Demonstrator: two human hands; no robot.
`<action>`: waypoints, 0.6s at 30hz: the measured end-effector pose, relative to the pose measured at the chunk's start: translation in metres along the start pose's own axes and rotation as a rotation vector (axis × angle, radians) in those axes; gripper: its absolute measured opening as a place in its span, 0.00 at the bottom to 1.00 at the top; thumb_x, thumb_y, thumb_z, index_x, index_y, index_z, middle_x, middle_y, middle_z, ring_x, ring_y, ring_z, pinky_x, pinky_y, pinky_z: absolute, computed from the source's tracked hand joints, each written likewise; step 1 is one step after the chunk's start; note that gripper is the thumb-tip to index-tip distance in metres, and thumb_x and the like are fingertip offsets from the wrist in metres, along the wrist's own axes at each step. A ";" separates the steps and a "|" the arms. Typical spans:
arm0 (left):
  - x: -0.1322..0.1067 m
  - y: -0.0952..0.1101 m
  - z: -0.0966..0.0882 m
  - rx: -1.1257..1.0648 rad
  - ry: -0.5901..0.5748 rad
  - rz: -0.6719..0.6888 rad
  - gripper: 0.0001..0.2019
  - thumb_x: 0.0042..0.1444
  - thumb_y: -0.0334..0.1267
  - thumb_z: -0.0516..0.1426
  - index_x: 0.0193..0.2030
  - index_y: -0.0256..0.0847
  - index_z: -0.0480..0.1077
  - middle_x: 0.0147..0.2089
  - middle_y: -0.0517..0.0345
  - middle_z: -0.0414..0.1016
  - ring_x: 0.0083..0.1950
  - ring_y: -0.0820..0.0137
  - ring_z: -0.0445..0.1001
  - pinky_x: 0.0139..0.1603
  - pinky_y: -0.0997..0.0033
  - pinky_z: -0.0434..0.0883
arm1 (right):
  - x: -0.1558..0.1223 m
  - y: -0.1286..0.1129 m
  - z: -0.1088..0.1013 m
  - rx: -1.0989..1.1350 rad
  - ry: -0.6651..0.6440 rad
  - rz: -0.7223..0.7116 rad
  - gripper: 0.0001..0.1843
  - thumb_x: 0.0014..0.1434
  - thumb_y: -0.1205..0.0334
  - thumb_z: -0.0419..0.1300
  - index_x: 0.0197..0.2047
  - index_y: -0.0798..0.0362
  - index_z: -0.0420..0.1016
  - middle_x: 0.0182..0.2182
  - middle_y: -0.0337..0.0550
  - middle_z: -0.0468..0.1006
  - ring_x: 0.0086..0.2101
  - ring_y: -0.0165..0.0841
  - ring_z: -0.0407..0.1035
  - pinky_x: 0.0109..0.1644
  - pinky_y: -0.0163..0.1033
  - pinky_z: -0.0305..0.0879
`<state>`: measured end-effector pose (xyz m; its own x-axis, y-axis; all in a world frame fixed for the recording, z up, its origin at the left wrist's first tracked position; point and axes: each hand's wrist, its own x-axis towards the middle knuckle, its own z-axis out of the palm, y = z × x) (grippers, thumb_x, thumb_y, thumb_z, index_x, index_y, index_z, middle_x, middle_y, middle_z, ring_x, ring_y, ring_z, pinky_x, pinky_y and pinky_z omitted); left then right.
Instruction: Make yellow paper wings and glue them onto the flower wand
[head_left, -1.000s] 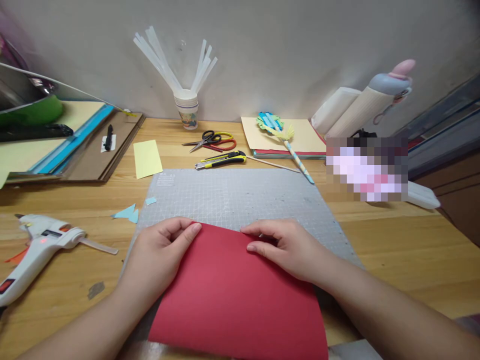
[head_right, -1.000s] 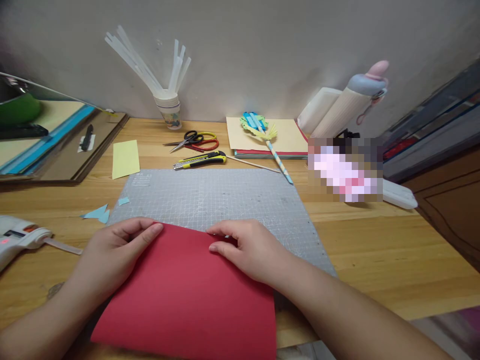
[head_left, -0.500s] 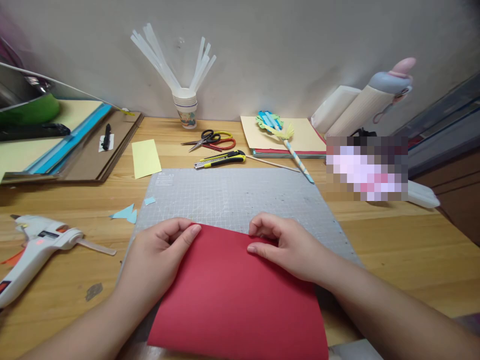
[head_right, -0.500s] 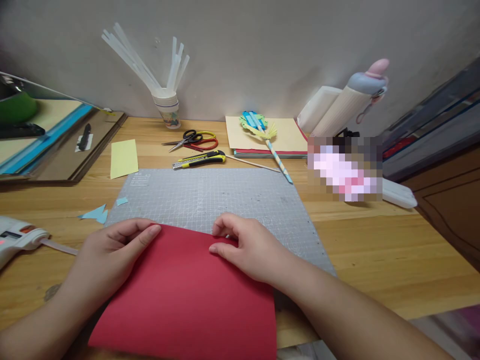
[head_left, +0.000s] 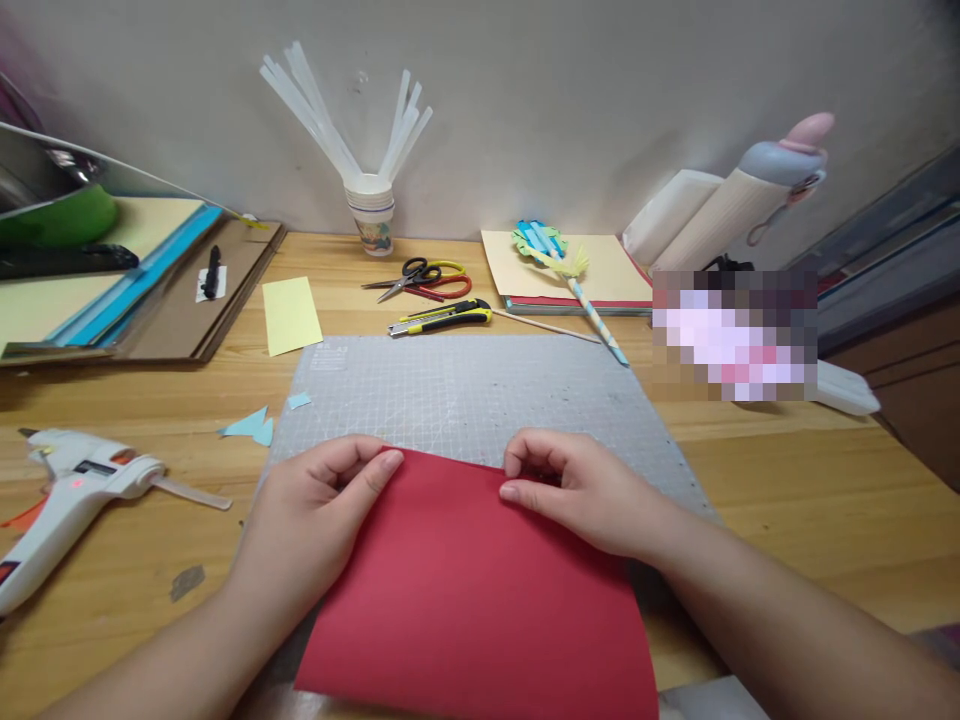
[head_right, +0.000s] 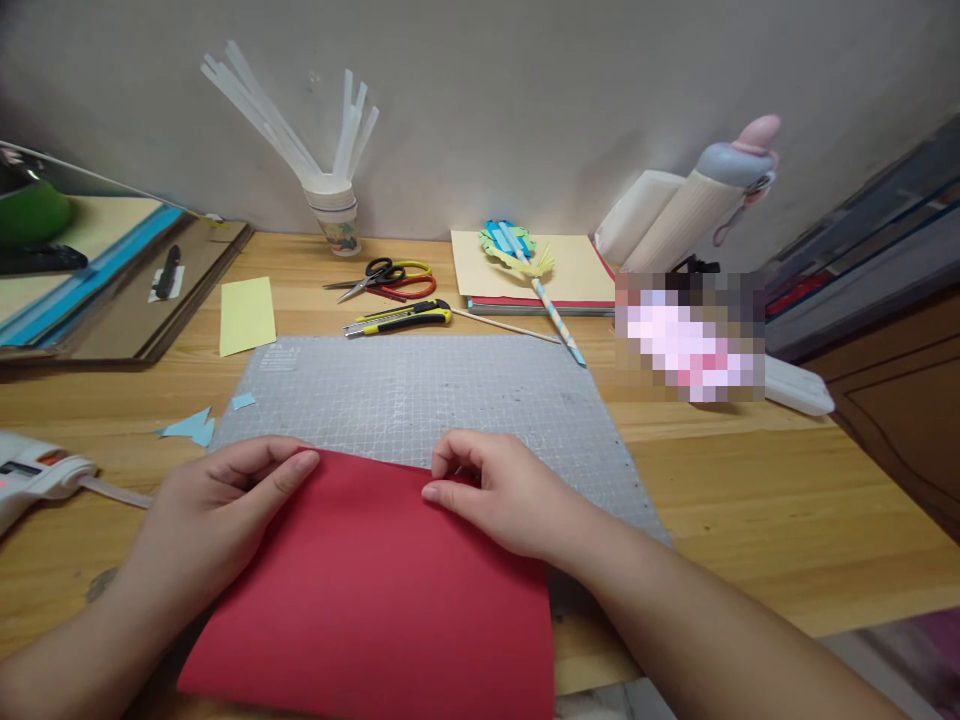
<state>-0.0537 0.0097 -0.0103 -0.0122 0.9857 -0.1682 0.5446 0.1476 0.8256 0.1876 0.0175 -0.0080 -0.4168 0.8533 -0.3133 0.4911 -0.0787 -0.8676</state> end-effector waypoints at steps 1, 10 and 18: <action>0.000 0.000 0.000 -0.001 -0.002 0.004 0.14 0.51 0.52 0.56 0.29 0.44 0.74 0.25 0.65 0.74 0.27 0.74 0.69 0.25 0.80 0.64 | 0.000 0.000 0.000 0.026 -0.010 0.010 0.06 0.57 0.61 0.57 0.31 0.52 0.66 0.26 0.35 0.70 0.27 0.26 0.62 0.29 0.31 0.58; 0.000 0.000 0.001 -0.021 -0.021 0.019 0.13 0.52 0.51 0.56 0.29 0.44 0.74 0.26 0.66 0.75 0.27 0.75 0.70 0.25 0.82 0.65 | 0.001 0.001 0.000 0.106 -0.029 0.102 0.07 0.56 0.58 0.58 0.31 0.52 0.66 0.22 0.35 0.69 0.24 0.25 0.61 0.26 0.30 0.55; 0.000 0.001 0.001 -0.008 -0.013 0.035 0.13 0.52 0.50 0.56 0.28 0.44 0.74 0.24 0.66 0.75 0.26 0.75 0.70 0.24 0.82 0.65 | 0.003 0.004 0.000 0.258 -0.061 0.112 0.07 0.56 0.60 0.58 0.32 0.51 0.62 0.20 0.30 0.67 0.21 0.23 0.59 0.24 0.29 0.55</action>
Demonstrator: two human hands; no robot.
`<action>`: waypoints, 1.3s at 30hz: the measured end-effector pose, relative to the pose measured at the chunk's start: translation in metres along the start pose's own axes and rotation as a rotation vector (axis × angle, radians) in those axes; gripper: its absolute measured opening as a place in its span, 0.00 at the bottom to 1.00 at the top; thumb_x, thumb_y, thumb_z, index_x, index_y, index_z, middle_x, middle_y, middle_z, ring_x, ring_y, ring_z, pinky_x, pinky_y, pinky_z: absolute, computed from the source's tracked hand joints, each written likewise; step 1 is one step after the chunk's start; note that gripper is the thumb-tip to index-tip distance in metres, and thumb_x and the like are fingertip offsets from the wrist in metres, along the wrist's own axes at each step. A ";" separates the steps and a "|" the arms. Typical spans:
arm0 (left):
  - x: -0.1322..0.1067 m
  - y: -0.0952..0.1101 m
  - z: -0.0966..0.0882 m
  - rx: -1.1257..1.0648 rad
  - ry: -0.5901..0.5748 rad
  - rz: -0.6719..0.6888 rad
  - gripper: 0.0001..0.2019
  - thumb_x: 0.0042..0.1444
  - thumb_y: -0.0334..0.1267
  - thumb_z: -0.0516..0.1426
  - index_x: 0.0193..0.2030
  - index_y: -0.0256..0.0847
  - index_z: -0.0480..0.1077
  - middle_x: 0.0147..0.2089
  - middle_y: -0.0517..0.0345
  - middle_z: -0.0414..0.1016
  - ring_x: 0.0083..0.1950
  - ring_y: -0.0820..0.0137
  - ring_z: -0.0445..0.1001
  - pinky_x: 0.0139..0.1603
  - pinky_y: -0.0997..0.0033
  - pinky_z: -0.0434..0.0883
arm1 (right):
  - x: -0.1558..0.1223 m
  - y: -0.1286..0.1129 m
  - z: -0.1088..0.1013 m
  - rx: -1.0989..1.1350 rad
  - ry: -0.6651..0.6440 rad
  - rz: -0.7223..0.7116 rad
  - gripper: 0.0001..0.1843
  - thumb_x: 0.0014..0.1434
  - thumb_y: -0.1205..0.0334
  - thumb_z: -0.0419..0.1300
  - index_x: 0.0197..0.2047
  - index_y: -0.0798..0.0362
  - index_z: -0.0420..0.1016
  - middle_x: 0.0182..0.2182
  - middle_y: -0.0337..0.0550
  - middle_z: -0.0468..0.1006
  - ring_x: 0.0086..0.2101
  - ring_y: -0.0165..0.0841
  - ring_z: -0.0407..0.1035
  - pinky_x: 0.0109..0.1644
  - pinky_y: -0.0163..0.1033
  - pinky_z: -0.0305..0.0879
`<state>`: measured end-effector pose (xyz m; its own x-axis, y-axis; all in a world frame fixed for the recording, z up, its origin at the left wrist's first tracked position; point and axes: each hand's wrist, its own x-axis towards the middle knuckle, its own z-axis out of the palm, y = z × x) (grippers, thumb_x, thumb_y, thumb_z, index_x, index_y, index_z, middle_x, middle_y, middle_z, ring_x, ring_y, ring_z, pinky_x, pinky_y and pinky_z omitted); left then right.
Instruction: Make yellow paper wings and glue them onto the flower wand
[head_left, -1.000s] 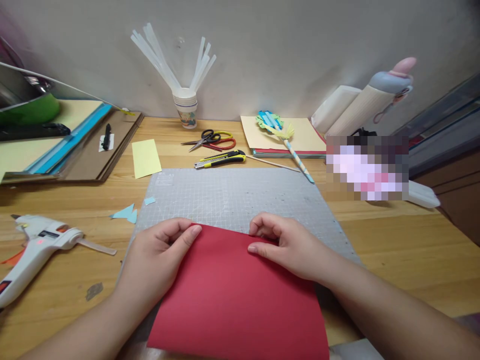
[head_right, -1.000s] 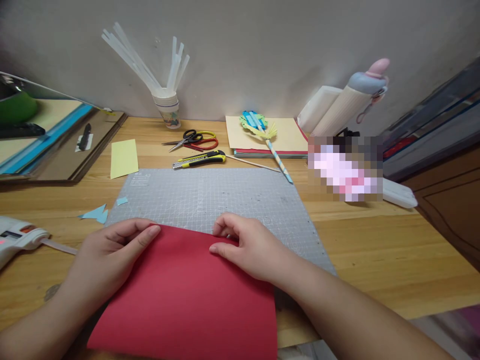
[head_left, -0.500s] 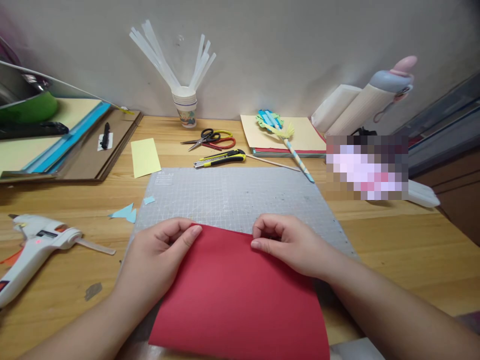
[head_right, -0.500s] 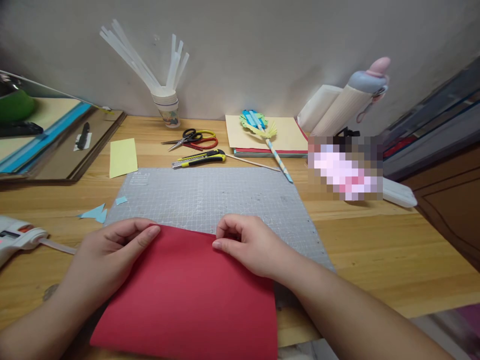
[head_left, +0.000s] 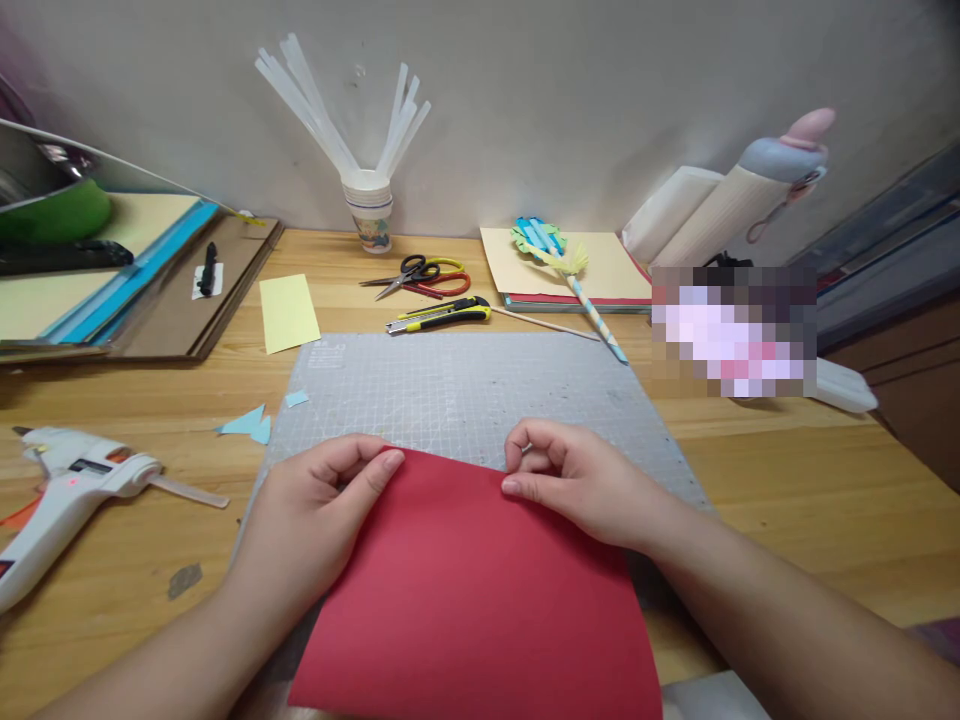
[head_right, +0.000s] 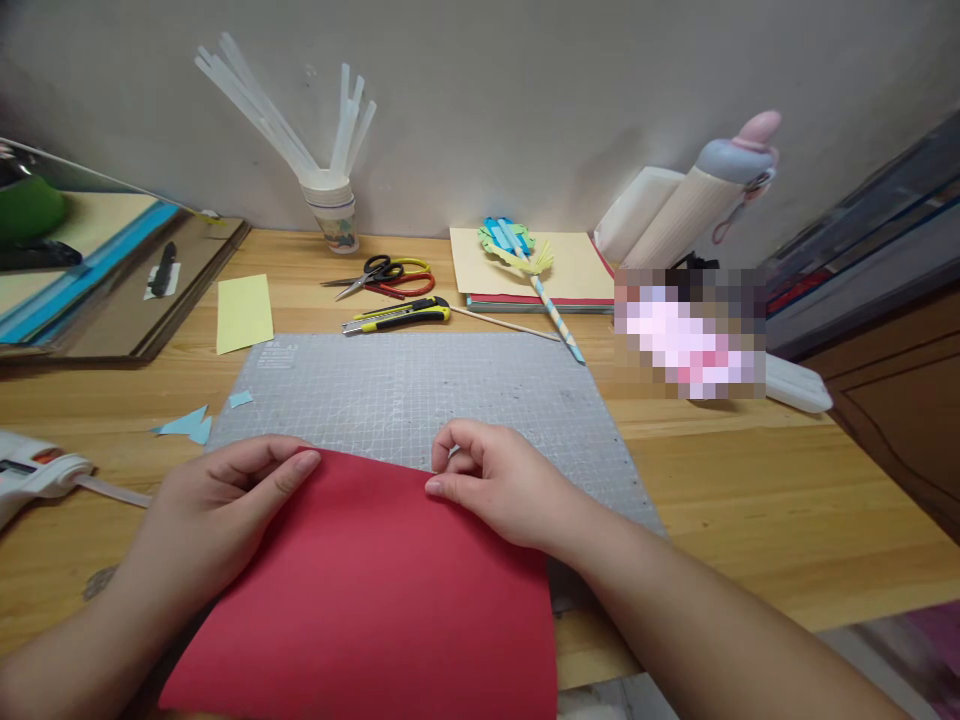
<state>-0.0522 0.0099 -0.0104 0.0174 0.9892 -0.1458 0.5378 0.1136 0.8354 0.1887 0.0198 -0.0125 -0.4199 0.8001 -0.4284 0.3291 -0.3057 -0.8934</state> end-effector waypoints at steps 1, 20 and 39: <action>0.000 0.000 0.000 0.002 0.003 -0.001 0.13 0.52 0.50 0.56 0.28 0.44 0.74 0.24 0.66 0.75 0.26 0.75 0.70 0.24 0.82 0.65 | 0.000 0.000 0.000 0.009 0.000 0.003 0.07 0.56 0.60 0.59 0.33 0.51 0.62 0.20 0.30 0.68 0.21 0.23 0.59 0.24 0.29 0.56; -0.001 0.000 -0.001 0.060 0.074 0.018 0.13 0.52 0.51 0.55 0.29 0.45 0.74 0.26 0.65 0.76 0.27 0.73 0.70 0.25 0.80 0.66 | -0.016 -0.002 0.007 -0.977 0.189 -0.404 0.18 0.65 0.59 0.46 0.51 0.52 0.72 0.38 0.46 0.80 0.37 0.37 0.73 0.40 0.42 0.65; -0.003 0.005 -0.002 0.019 -0.014 -0.031 0.14 0.51 0.50 0.56 0.27 0.44 0.74 0.25 0.64 0.75 0.28 0.71 0.70 0.27 0.77 0.65 | -0.003 -0.006 -0.004 -0.681 -0.060 -0.380 0.13 0.64 0.63 0.49 0.32 0.54 0.73 0.30 0.41 0.75 0.33 0.30 0.67 0.38 0.35 0.59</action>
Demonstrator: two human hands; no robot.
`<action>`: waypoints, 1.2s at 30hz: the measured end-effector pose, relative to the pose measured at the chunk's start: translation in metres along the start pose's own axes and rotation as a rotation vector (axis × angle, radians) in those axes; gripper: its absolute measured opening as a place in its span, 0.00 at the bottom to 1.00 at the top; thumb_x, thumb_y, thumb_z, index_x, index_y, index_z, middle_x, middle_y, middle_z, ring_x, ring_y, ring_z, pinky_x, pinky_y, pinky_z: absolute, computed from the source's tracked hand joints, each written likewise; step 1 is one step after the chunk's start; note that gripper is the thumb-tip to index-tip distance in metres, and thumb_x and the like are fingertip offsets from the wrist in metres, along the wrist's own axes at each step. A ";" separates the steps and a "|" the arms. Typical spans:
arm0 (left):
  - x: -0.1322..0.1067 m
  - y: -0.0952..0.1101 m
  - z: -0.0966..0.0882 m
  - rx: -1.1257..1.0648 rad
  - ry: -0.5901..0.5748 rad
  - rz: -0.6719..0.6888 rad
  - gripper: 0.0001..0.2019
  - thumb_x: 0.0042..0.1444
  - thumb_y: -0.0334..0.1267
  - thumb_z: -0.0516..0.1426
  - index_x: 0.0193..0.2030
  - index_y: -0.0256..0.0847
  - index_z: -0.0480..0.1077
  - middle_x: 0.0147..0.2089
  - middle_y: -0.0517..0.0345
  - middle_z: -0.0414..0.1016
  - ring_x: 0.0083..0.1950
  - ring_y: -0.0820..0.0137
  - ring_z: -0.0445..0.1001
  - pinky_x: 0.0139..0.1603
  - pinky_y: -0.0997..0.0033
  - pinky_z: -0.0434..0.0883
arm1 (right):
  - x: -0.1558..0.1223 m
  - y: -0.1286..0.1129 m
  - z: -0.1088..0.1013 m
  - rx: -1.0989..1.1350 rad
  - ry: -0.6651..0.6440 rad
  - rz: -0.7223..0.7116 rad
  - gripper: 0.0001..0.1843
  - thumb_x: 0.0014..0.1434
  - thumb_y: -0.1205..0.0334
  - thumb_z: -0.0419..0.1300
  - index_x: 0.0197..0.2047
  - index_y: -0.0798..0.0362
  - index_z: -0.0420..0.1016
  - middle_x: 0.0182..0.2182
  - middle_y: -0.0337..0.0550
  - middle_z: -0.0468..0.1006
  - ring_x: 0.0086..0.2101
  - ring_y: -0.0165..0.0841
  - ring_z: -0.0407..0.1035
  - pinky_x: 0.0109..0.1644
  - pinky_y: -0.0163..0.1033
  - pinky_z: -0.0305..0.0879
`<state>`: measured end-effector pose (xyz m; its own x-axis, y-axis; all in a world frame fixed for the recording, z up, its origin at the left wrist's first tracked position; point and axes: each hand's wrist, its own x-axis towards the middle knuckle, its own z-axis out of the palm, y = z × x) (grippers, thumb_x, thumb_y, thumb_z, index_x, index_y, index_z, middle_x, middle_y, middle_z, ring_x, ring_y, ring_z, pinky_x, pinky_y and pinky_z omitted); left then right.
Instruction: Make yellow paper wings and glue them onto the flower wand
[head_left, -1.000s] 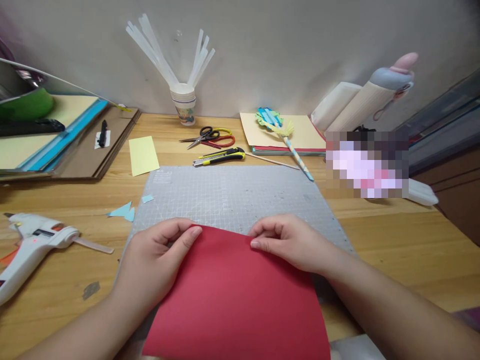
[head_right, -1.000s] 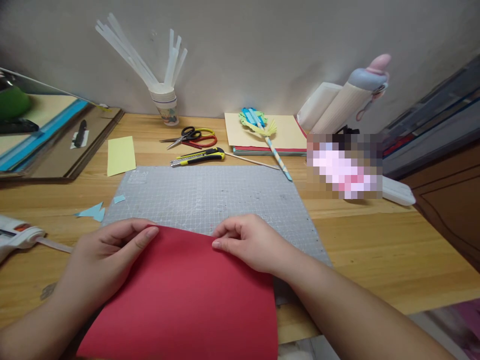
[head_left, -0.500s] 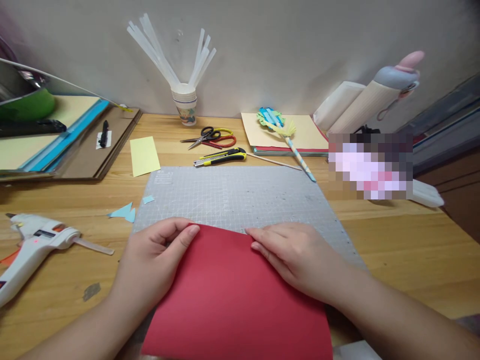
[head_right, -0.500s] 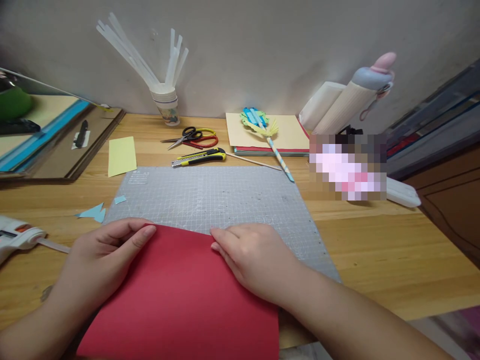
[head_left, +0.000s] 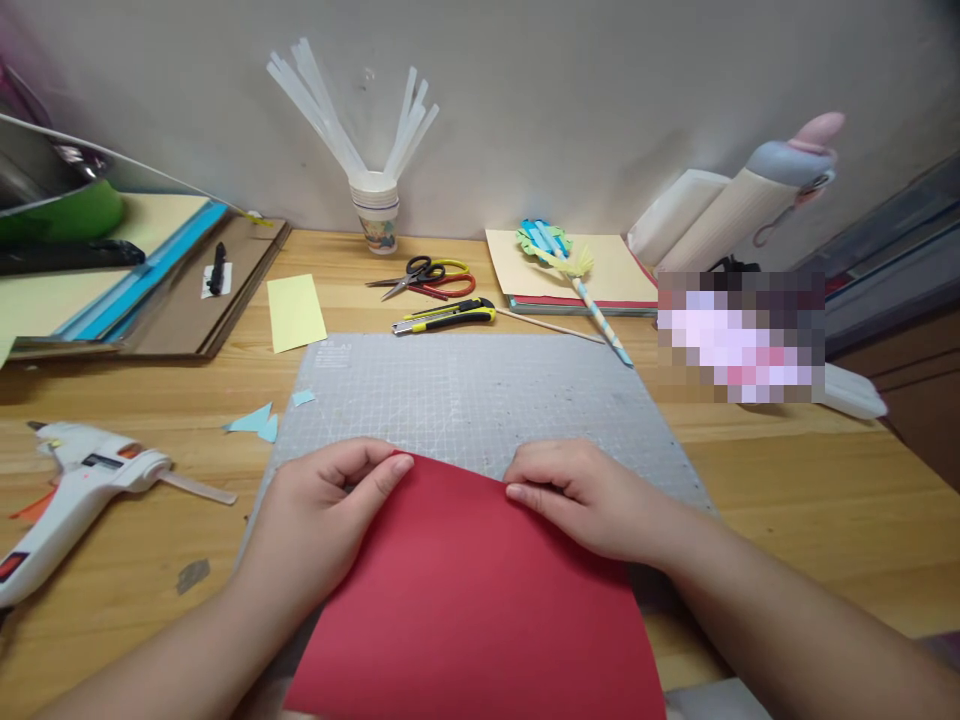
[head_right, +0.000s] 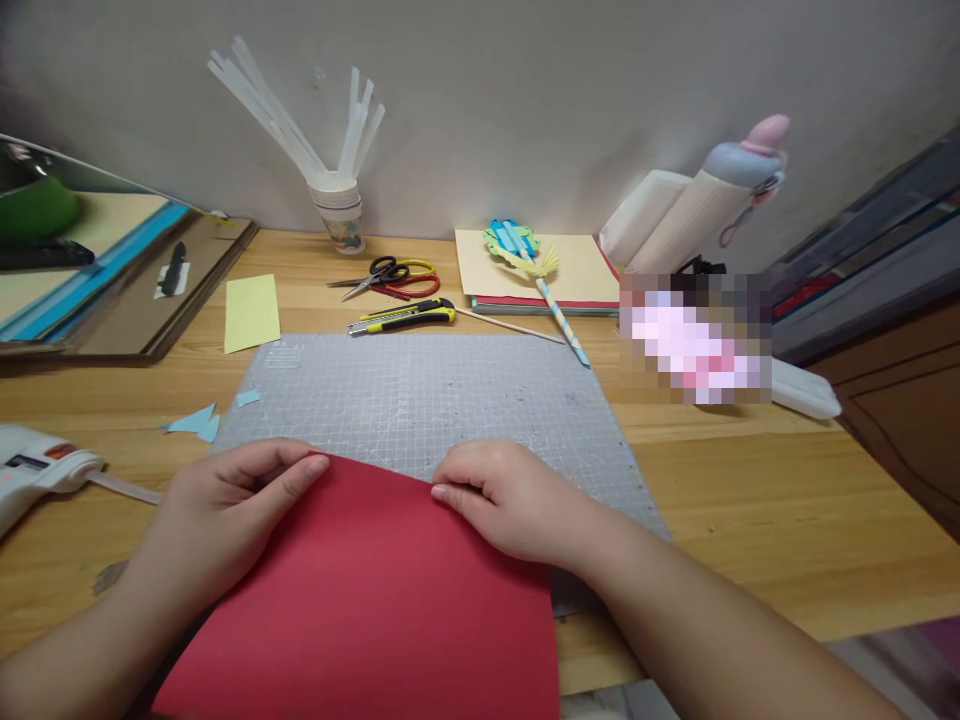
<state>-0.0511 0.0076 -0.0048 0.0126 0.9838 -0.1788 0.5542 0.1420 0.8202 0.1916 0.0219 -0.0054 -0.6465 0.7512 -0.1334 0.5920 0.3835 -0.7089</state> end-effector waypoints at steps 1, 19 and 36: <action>0.000 -0.001 0.000 -0.001 -0.003 -0.001 0.14 0.51 0.51 0.56 0.27 0.43 0.74 0.25 0.64 0.74 0.28 0.71 0.70 0.27 0.77 0.65 | 0.000 0.000 0.000 0.016 0.003 0.005 0.13 0.64 0.63 0.50 0.33 0.54 0.73 0.31 0.41 0.75 0.34 0.30 0.67 0.39 0.34 0.60; 0.003 0.000 0.000 -0.112 -0.019 -0.029 0.14 0.49 0.49 0.58 0.24 0.41 0.73 0.22 0.63 0.73 0.24 0.73 0.68 0.22 0.78 0.63 | -0.001 0.001 0.004 0.156 0.009 0.119 0.13 0.63 0.61 0.50 0.35 0.51 0.75 0.32 0.38 0.78 0.34 0.30 0.70 0.38 0.33 0.60; 0.001 -0.002 0.000 -0.099 -0.021 -0.045 0.15 0.49 0.52 0.57 0.25 0.41 0.72 0.21 0.63 0.71 0.23 0.74 0.65 0.21 0.78 0.61 | -0.001 0.001 0.004 0.177 0.009 0.134 0.13 0.63 0.60 0.50 0.37 0.50 0.75 0.33 0.38 0.78 0.35 0.30 0.71 0.39 0.34 0.61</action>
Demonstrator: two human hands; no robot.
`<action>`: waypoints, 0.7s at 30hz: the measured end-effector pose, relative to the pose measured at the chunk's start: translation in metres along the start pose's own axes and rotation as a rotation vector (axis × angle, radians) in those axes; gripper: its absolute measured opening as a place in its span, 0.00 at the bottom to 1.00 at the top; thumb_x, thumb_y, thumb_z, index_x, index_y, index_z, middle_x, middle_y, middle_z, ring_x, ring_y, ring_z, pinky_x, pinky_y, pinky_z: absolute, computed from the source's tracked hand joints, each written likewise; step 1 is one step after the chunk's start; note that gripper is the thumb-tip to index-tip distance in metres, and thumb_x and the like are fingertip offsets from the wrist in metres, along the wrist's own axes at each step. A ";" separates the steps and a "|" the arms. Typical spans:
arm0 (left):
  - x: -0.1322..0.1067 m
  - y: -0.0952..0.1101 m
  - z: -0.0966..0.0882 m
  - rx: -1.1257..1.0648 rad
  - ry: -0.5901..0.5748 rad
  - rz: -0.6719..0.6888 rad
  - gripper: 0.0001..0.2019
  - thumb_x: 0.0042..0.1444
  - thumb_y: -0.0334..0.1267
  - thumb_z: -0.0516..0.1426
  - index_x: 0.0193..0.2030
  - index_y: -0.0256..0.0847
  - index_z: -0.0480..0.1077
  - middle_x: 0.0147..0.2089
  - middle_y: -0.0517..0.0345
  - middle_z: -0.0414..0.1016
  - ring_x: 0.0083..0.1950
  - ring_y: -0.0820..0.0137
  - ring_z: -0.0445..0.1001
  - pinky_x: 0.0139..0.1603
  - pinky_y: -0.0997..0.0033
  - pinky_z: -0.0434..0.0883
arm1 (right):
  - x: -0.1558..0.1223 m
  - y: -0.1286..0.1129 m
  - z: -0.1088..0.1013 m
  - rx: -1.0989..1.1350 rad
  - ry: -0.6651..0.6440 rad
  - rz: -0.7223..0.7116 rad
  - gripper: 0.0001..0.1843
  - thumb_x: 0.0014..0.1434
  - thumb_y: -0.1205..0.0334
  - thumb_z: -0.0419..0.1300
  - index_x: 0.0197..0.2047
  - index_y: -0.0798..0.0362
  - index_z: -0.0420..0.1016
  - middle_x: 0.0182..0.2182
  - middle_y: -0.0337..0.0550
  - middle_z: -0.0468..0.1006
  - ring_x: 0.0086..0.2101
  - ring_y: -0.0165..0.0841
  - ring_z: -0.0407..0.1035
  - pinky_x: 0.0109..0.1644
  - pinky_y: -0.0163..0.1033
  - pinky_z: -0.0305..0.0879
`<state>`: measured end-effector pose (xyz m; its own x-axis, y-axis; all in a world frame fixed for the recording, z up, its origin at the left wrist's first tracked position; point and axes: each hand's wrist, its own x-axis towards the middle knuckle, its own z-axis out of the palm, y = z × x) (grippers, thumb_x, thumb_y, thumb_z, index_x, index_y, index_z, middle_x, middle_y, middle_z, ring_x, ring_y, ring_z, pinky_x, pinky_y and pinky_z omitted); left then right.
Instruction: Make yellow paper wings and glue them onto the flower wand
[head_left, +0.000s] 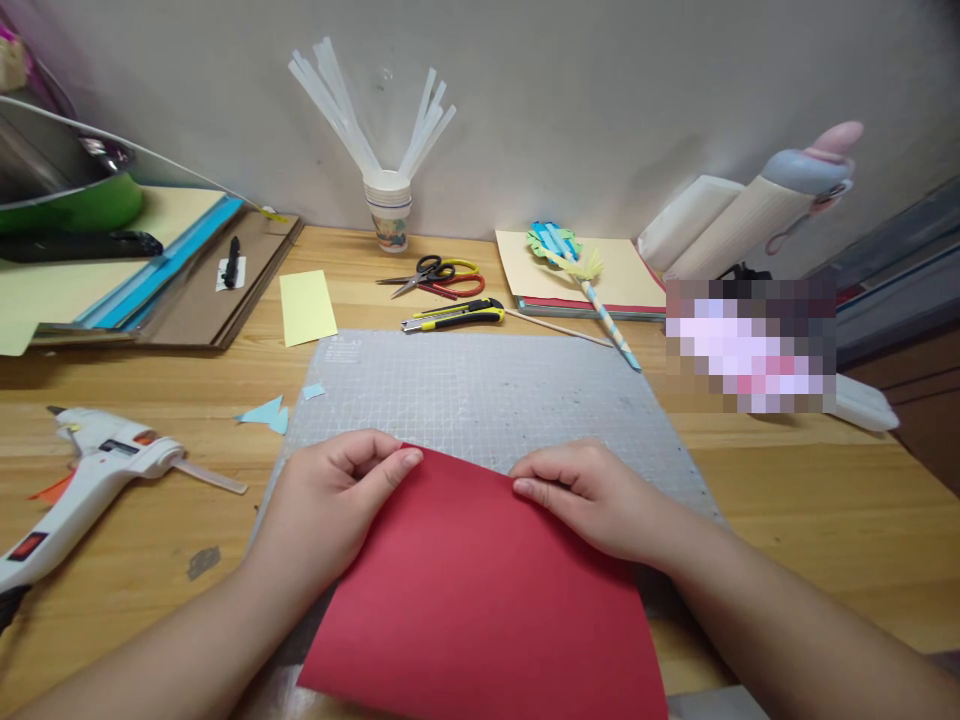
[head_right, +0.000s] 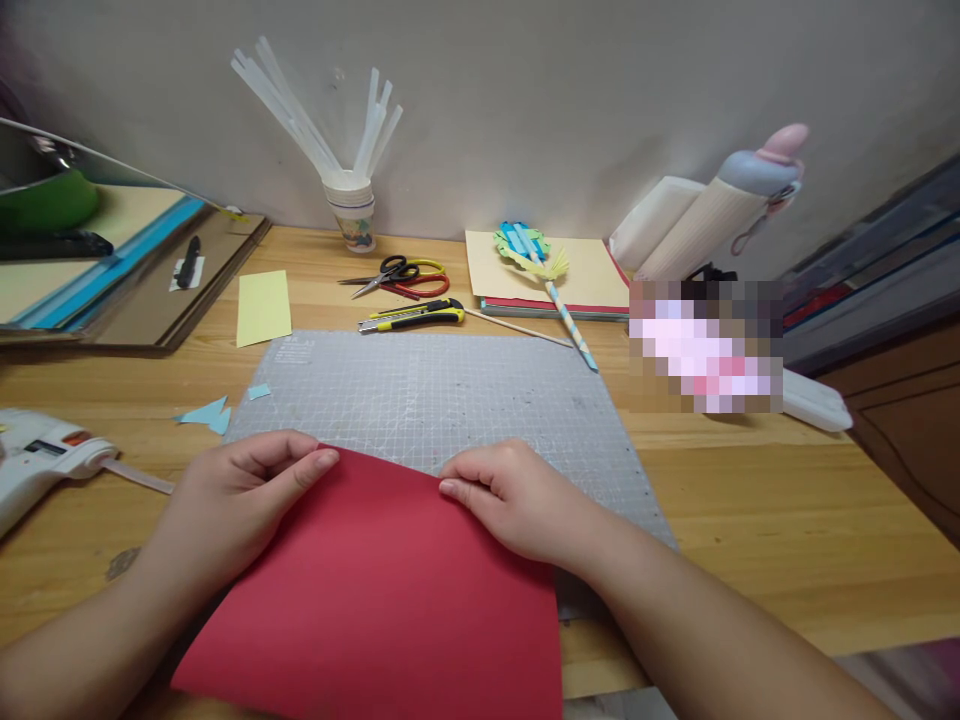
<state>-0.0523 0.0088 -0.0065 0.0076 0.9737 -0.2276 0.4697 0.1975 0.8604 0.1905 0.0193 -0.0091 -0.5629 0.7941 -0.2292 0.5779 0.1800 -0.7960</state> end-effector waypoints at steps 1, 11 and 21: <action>0.000 0.000 0.000 0.001 0.001 0.001 0.15 0.49 0.51 0.57 0.24 0.41 0.72 0.21 0.63 0.71 0.23 0.74 0.65 0.21 0.78 0.61 | 0.000 0.000 0.000 0.000 0.000 0.001 0.13 0.63 0.60 0.50 0.36 0.50 0.75 0.33 0.38 0.78 0.34 0.30 0.71 0.39 0.34 0.61; 0.007 0.000 -0.001 -0.056 -0.121 -0.020 0.16 0.53 0.52 0.54 0.31 0.43 0.74 0.29 0.61 0.76 0.30 0.70 0.72 0.28 0.76 0.67 | 0.001 0.004 -0.010 0.016 -0.076 0.001 0.15 0.61 0.59 0.51 0.25 0.54 0.68 0.23 0.36 0.68 0.27 0.28 0.62 0.31 0.33 0.56; 0.008 -0.006 -0.016 0.336 0.166 0.519 0.16 0.60 0.46 0.48 0.52 0.50 0.68 0.56 0.60 0.71 0.58 0.62 0.65 0.59 0.59 0.58 | 0.025 0.035 -0.012 0.110 0.390 0.240 0.17 0.55 0.52 0.52 0.20 0.53 0.63 0.19 0.36 0.64 0.22 0.28 0.58 0.24 0.32 0.52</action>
<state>-0.0689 0.0174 -0.0059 0.1845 0.9429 0.2773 0.6932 -0.3248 0.6434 0.2038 0.0526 -0.0360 -0.1447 0.9684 -0.2032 0.5864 -0.0815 -0.8059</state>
